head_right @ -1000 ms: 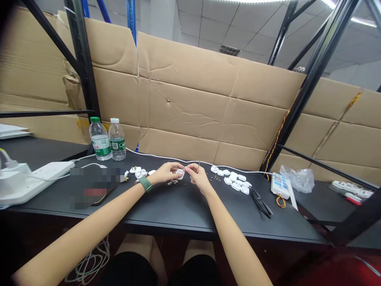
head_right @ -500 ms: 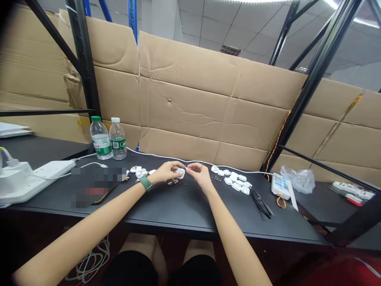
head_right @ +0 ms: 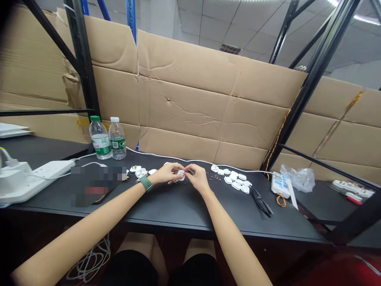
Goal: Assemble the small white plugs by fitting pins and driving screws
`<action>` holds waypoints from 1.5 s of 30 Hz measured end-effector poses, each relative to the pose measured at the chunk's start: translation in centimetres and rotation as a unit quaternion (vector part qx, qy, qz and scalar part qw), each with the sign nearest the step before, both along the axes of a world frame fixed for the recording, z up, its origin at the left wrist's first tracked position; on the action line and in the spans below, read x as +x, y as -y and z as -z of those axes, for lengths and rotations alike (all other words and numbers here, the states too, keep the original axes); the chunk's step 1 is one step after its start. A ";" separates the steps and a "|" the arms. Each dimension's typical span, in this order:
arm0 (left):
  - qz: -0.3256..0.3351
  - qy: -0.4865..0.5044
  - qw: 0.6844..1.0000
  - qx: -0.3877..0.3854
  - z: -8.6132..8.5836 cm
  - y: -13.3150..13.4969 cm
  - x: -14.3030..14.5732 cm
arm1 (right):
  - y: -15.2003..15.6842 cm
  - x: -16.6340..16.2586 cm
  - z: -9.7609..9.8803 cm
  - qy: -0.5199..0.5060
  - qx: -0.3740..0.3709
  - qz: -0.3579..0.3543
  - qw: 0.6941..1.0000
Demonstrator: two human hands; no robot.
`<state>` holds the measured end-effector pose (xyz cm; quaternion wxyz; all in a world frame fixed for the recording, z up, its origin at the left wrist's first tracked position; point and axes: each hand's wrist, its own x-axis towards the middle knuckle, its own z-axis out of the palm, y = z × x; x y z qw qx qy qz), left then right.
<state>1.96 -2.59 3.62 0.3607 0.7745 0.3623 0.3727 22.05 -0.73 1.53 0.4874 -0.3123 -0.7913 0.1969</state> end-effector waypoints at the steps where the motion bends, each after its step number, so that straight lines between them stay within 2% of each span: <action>1: 0.002 0.002 1.000 -0.003 0.0 0.0 0.0 | 0.0 0.0 0.0 -0.001 0.000 0.001 1.000; 13: 0.018 0.001 1.000 -0.017 0.9 -0.9 -0.2 | -0.3 0.2 0.2 0.000 0.032 0.005 0.999; 19: 0.004 0.010 0.999 -0.030 0.9 -1.1 -0.3 | -0.2 0.2 0.1 -0.005 0.048 0.007 0.999; 35: 0.032 0.022 0.998 -0.052 1.7 -1.9 -0.5 | 0.1 -0.1 0.0 -0.024 0.033 -0.001 0.999; 45: 0.036 0.020 0.998 -0.050 1.7 -1.8 -0.4 | -0.2 0.2 0.1 0.016 0.055 -0.002 0.998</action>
